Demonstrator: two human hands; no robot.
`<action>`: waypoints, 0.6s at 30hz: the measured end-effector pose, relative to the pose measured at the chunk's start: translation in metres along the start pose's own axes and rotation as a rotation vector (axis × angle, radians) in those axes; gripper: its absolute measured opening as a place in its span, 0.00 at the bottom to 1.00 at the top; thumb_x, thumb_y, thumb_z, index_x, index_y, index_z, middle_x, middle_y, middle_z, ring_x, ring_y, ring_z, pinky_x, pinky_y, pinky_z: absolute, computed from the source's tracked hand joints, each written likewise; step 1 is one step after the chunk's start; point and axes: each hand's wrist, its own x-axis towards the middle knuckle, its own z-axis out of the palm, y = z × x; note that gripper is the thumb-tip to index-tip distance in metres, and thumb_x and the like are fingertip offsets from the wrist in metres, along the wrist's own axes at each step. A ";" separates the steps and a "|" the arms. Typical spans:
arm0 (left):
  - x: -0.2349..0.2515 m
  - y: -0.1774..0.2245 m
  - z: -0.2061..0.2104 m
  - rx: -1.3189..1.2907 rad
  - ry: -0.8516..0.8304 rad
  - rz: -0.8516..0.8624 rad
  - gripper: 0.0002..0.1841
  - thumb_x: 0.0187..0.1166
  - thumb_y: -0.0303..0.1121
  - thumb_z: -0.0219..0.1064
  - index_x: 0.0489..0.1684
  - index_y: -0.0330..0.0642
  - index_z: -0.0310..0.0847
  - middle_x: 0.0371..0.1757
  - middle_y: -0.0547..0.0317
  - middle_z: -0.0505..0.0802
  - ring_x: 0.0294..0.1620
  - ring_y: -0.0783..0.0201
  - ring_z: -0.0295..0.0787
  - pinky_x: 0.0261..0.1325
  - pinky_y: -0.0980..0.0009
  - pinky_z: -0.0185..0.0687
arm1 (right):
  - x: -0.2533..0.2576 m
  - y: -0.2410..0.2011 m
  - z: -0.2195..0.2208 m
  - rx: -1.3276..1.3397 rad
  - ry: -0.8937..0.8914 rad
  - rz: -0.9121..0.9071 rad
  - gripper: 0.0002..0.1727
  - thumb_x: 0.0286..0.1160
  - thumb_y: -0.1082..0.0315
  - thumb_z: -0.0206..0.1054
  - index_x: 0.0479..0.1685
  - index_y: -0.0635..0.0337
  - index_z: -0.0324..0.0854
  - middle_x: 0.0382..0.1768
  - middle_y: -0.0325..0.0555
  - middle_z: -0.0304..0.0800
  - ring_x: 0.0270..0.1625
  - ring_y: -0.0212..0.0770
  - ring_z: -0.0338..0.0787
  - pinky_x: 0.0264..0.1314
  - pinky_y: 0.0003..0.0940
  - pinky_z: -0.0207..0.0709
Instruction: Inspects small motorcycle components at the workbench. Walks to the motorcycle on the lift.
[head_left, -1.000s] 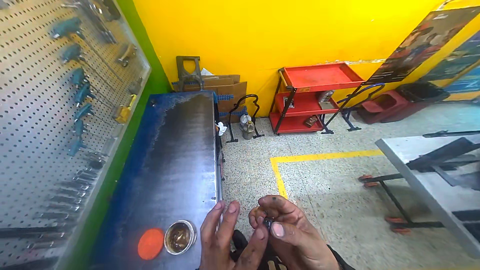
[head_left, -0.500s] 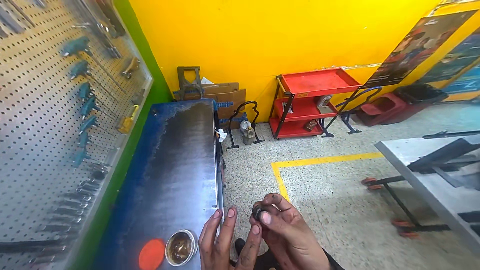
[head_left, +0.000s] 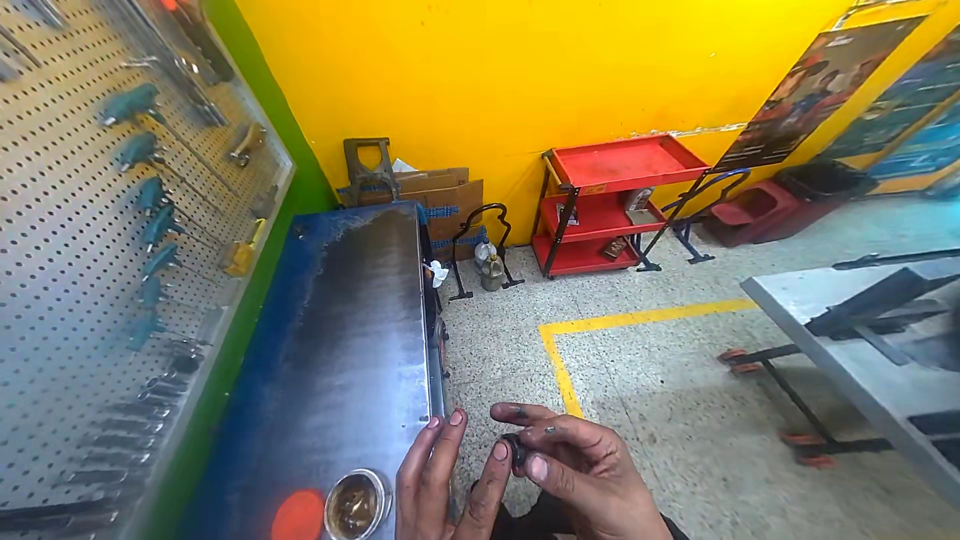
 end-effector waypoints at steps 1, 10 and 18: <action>0.000 0.000 0.000 -0.083 -0.009 -0.013 0.35 0.83 0.69 0.44 0.82 0.63 0.74 0.90 0.54 0.68 0.93 0.52 0.54 0.92 0.55 0.52 | 0.000 0.000 -0.001 -0.003 -0.014 -0.019 0.11 0.73 0.70 0.76 0.52 0.60 0.93 0.60 0.55 0.93 0.58 0.44 0.94 0.59 0.38 0.90; 0.000 0.010 -0.003 0.004 -0.026 -0.053 0.35 0.82 0.70 0.46 0.80 0.62 0.76 0.88 0.50 0.70 0.92 0.51 0.56 0.91 0.54 0.52 | 0.000 -0.003 0.001 -0.122 0.008 -0.076 0.14 0.72 0.69 0.77 0.55 0.60 0.92 0.59 0.52 0.93 0.58 0.41 0.94 0.60 0.34 0.90; 0.010 0.002 -0.009 -0.596 -0.083 -0.184 0.36 0.87 0.66 0.40 0.77 0.53 0.80 0.89 0.41 0.67 0.91 0.43 0.57 0.89 0.45 0.58 | 0.005 0.005 -0.009 -0.014 -0.175 -0.092 0.16 0.69 0.71 0.78 0.56 0.53 0.91 0.66 0.50 0.88 0.59 0.41 0.92 0.60 0.35 0.89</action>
